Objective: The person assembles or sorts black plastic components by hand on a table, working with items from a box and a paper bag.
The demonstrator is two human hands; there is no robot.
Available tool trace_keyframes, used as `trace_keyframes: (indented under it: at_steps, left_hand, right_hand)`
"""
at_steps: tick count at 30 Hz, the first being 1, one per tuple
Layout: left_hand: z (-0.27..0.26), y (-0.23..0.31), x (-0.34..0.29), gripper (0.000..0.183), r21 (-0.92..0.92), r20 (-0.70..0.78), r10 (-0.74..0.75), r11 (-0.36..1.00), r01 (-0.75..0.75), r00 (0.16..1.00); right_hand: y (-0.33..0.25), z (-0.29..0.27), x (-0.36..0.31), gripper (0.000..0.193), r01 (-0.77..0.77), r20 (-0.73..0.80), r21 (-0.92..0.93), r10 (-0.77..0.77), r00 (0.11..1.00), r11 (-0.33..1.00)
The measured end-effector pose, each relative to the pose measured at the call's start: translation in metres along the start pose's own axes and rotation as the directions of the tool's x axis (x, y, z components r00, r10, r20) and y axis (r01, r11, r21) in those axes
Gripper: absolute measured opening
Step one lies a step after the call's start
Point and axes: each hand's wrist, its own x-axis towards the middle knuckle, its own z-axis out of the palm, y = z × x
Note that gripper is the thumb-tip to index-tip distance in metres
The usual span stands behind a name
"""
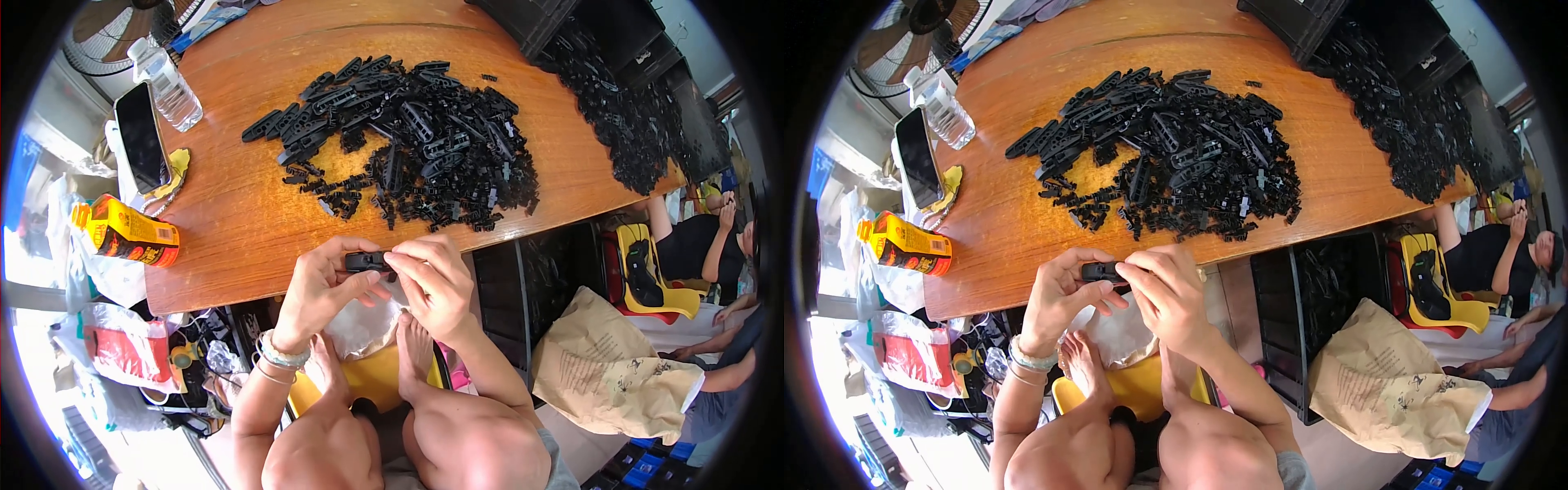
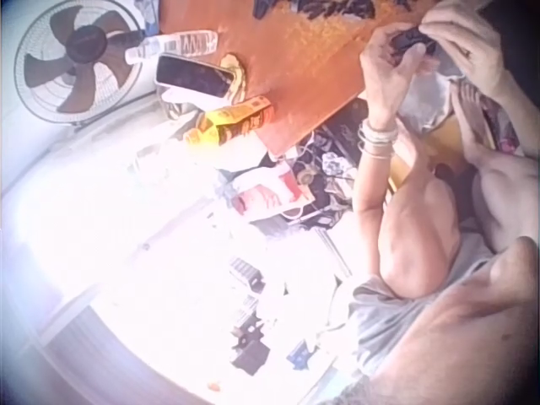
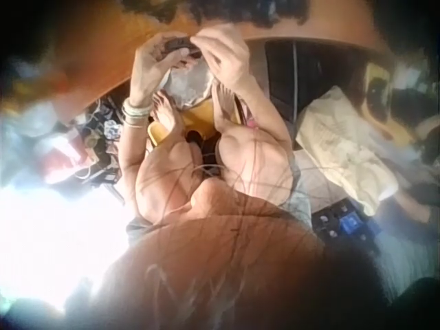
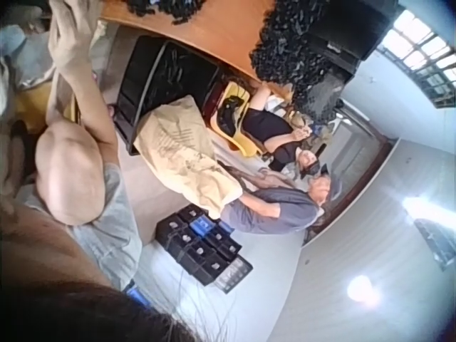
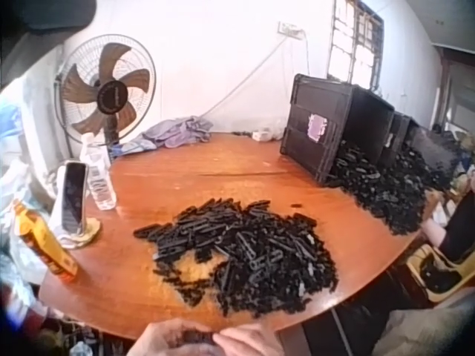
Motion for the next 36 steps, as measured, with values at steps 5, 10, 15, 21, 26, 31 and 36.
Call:
trace_keyframes:
  at_steps: [5, 10, 15, 21, 26, 31, 36]
  left_hand:
    - [-0.004, -0.011, -0.001, 0.024, 0.039, -0.084, 0.025, 0.999, -0.022, 0.996]
    - [-0.006, -0.014, -0.005, 0.019, 0.158, -0.115, 0.092, 0.985, -0.073, 0.989]
    - [-0.008, -0.017, -0.006, 0.019, 0.061, -0.044, 0.039, 0.997, -0.036, 0.998]
    - [-0.048, 0.008, 0.018, 0.014, 0.772, -0.217, 0.428, 0.625, -0.114, 0.878]
    - [-0.127, 0.018, 0.111, 0.025, 0.937, -0.075, 0.785, 0.267, -0.226, 0.615]
    - [-0.134, 0.009, 0.123, 0.027, 0.977, 0.012, 0.643, 0.156, -0.147, 0.766]
    - [-0.119, 0.012, 0.101, 0.024, 0.958, -0.08, 0.659, 0.258, -0.125, 0.748]
  right_hand:
    - [0.001, 0.001, -0.003, 0.03, 0.034, 0.061, 0.049, -0.037, 0.997, 0.998]
    - [-0.008, -0.004, -0.009, 0.03, -0.659, 0.347, 0.29, 0.565, 0.748, 0.694]
    - [-0.003, -0.004, -0.022, 0.028, -0.653, 0.319, 0.379, 0.57, 0.757, 0.656]
    - [-0.001, -0.023, -0.017, 0.021, -0.813, 0.698, 0.159, 0.519, 0.494, 0.56]
    - [0.013, -0.011, -0.018, 0.014, -0.416, 0.012, -0.023, 0.416, 0.909, 0.909]
    - [0.043, -0.023, -0.013, 0.02, -0.193, -0.06, -0.497, 0.188, 0.98, 0.846]
    - [0.038, -0.015, -0.019, 0.019, -0.119, -0.038, -0.485, 0.115, 0.993, 0.866]
